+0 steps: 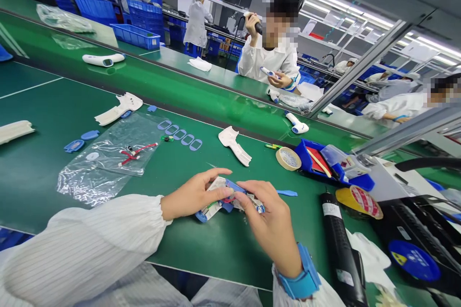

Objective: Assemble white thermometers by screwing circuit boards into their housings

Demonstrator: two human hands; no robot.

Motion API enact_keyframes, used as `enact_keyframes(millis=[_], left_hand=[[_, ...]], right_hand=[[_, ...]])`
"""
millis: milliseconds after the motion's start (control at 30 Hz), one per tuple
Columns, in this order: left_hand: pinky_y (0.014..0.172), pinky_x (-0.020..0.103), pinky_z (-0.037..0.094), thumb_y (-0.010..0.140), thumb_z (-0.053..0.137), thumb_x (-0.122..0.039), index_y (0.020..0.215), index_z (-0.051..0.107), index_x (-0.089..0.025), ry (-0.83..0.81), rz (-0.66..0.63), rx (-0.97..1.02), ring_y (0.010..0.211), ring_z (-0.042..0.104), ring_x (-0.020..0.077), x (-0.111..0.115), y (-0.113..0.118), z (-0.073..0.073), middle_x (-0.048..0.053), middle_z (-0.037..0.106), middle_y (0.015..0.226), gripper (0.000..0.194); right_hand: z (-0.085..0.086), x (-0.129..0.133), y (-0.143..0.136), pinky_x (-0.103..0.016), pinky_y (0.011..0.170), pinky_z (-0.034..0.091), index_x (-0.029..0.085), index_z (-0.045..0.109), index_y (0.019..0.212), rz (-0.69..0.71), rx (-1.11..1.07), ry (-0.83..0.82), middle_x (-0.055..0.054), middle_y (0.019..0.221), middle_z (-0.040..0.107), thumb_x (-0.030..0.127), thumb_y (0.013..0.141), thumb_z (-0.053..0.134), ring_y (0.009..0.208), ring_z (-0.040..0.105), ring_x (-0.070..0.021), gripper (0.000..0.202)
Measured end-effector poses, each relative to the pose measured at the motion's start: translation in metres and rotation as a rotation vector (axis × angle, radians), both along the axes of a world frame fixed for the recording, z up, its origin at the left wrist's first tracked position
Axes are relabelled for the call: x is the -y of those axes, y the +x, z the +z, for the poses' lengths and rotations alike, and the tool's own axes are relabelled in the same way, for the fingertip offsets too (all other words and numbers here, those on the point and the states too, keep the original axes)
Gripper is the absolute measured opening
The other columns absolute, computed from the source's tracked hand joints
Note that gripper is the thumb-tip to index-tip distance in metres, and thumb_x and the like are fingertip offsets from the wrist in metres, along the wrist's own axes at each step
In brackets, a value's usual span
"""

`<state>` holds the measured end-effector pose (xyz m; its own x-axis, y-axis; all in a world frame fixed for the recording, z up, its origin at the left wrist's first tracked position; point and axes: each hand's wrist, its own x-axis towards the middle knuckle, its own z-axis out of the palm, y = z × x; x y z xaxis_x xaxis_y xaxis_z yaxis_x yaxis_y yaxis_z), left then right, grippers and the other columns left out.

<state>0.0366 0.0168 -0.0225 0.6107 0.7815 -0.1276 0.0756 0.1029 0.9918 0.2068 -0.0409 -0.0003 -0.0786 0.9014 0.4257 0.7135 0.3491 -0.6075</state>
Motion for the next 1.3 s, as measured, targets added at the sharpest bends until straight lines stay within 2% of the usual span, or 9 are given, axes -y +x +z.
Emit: enact_keyframes(millis=[100, 200, 367, 667, 933, 1067, 1200, 1233, 1300], left_hand=[[0.083, 0.029, 0.044, 0.082, 0.057, -0.037, 0.117, 0.051, -0.016, -0.097, -0.058, 0.041, 0.092, 0.057, 0.0182, -0.002, -0.002, -0.001, 0.005, 0.063, 0.101, 0.042], [0.084, 0.029, 0.044, 0.085, 0.05, -0.04, 0.109, 0.057, -0.016, -0.077, -0.133, 0.054, 0.091, 0.056, 0.0177, -0.001, -0.002, 0.0, 0.005, 0.063, 0.097, 0.034], [0.083, 0.028, 0.043, 0.086, 0.046, -0.044, 0.105, 0.058, -0.017, -0.054, -0.169, 0.08, 0.093, 0.054, 0.0183, 0.004, -0.002, 0.0, 0.005, 0.062, 0.09, 0.035], [0.066, 0.023, 0.043, 0.08, 0.056, -0.047, 0.104, 0.053, -0.017, -0.003, -0.201, -0.016, 0.07, 0.049, 0.0122, 0.007, -0.003, 0.0, 0.0, 0.055, 0.079, 0.038], [0.071, 0.024, 0.043, 0.078, 0.058, -0.044, 0.098, 0.056, -0.017, 0.162, -0.132, -0.085, 0.076, 0.05, 0.0136, 0.01, -0.001, -0.001, 0.001, 0.057, 0.083, 0.035], [0.057, 0.022, 0.044, 0.082, 0.053, -0.045, 0.099, 0.053, -0.016, 0.109, -0.151, -0.057, 0.061, 0.051, 0.0111, 0.014, -0.002, 0.0, -0.002, 0.053, 0.068, 0.034], [0.053, 0.02, 0.043, 0.084, 0.05, -0.043, 0.095, 0.054, -0.016, 0.211, -0.111, -0.071, 0.055, 0.049, 0.0089, 0.017, -0.002, 0.002, -0.003, 0.052, 0.065, 0.029], [0.053, 0.02, 0.043, 0.084, 0.05, -0.045, 0.094, 0.054, -0.016, 0.192, -0.097, -0.073, 0.055, 0.05, 0.009, 0.017, -0.001, 0.001, -0.003, 0.053, 0.065, 0.03], [0.049, 0.021, 0.044, 0.082, 0.05, -0.05, 0.094, 0.053, -0.017, 0.042, -0.071, -0.061, 0.053, 0.053, 0.0103, 0.015, 0.002, 0.0, -0.002, 0.054, 0.064, 0.035]], right_hand=[[-0.008, 0.002, 0.001, -0.033, 0.068, 0.052, 0.022, 0.066, 0.091, -0.014, -0.109, 0.018, -0.005, 0.085, 0.068, 0.022, 0.082, 0.057, 0.079, 0.062, -0.0182, 0.013], [-0.014, 0.005, 0.001, -0.032, 0.067, 0.052, 0.021, 0.066, 0.091, 0.005, -0.155, 0.036, -0.005, 0.086, 0.069, 0.018, 0.081, 0.058, 0.079, 0.062, -0.018, 0.014], [-0.015, 0.007, -0.001, -0.033, 0.07, 0.052, 0.022, 0.066, 0.094, 0.052, -0.136, 0.075, -0.005, 0.087, 0.07, 0.014, 0.08, 0.058, 0.08, 0.063, -0.0178, 0.018], [-0.017, 0.01, -0.005, -0.035, 0.069, 0.053, 0.024, 0.065, 0.098, 0.116, -0.001, 0.201, -0.005, 0.091, 0.07, 0.01, 0.081, 0.056, 0.08, 0.063, -0.0181, 0.024], [-0.018, 0.015, -0.006, -0.034, 0.069, 0.05, 0.022, 0.064, 0.099, 0.111, 0.016, 0.177, -0.006, 0.094, 0.069, 0.006, 0.078, 0.059, 0.081, 0.061, -0.0176, 0.027], [-0.015, 0.015, -0.008, -0.033, 0.066, 0.048, 0.023, 0.065, 0.095, 0.087, 0.023, 0.166, -0.004, 0.091, 0.07, 0.01, 0.078, 0.061, 0.076, 0.062, -0.0168, 0.023], [-0.015, 0.015, -0.011, -0.032, 0.064, 0.045, 0.025, 0.067, 0.088, 0.05, 0.011, 0.177, -0.001, 0.088, 0.072, 0.011, 0.077, 0.063, 0.071, 0.06, -0.0157, 0.018], [-0.016, 0.014, -0.011, -0.032, 0.065, 0.045, 0.025, 0.067, 0.087, 0.041, 0.003, 0.162, -0.001, 0.088, 0.072, 0.012, 0.077, 0.063, 0.071, 0.059, -0.0157, 0.017], [-0.017, 0.01, -0.009, -0.033, 0.07, 0.045, 0.025, 0.066, 0.09, 0.028, -0.016, 0.11, -0.001, 0.089, 0.071, 0.014, 0.079, 0.062, 0.075, 0.059, -0.0165, 0.016]])
